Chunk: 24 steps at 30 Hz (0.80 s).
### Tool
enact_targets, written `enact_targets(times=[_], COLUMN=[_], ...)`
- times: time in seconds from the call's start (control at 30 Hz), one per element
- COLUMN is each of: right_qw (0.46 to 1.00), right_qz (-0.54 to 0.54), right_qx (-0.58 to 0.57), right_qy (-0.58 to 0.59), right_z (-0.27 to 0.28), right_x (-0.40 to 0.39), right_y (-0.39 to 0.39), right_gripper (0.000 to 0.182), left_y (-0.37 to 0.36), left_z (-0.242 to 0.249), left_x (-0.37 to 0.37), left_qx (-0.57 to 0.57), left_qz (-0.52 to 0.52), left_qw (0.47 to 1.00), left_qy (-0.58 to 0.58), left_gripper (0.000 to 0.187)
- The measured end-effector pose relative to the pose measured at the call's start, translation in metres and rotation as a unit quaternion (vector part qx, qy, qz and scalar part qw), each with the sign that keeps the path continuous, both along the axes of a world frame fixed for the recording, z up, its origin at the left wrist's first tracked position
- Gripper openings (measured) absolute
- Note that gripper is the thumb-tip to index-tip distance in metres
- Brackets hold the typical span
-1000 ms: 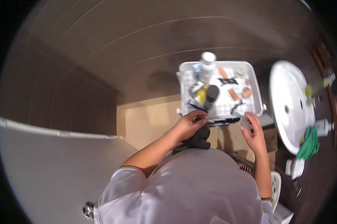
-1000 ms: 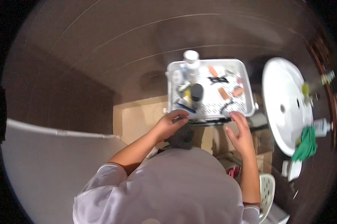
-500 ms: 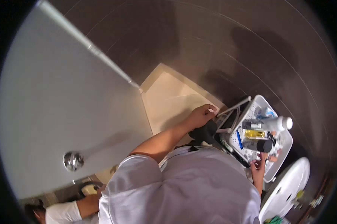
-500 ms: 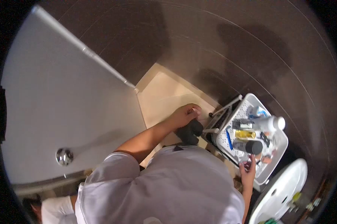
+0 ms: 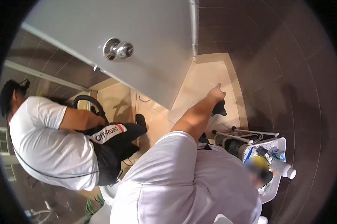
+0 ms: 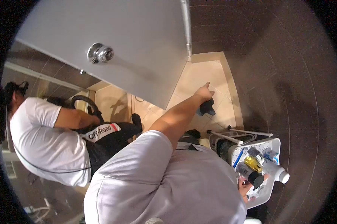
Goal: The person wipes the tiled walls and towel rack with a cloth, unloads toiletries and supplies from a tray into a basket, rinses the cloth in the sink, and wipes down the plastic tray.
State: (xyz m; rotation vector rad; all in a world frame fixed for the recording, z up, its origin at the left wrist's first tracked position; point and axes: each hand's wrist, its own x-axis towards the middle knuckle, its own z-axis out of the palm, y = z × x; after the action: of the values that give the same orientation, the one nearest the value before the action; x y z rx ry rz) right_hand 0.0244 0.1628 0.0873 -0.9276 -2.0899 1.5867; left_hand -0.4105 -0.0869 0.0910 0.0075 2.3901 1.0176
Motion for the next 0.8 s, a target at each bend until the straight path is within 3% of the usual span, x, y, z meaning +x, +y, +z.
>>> enact_targets(times=[0.43, 0.73, 0.8], right_qw=[0.992, 0.977, 0.981], right_qz=[0.023, 0.023, 0.005], right_qx=[0.118, 0.185, 0.178], right_qy=[-0.044, -0.101, -0.079], right_z=[0.011, 0.012, 0.023], right_x=[-0.026, -0.019, -0.025], right_y=[-0.013, -0.013, -0.024], right_gripper=[0.042, 0.037, 0.028], left_y=[-0.022, -0.015, -0.010], left_z=[0.015, 0.001, 0.001], left_x=[0.015, 0.005, 0.004], left_qx=[0.002, -0.057, -0.060], left_qz=[0.023, -0.024, -0.031], left_qw=[0.999, 0.998, 0.997], left_qy=[-0.026, -0.034, -0.033], left_gripper=[0.072, 0.071, 0.072])
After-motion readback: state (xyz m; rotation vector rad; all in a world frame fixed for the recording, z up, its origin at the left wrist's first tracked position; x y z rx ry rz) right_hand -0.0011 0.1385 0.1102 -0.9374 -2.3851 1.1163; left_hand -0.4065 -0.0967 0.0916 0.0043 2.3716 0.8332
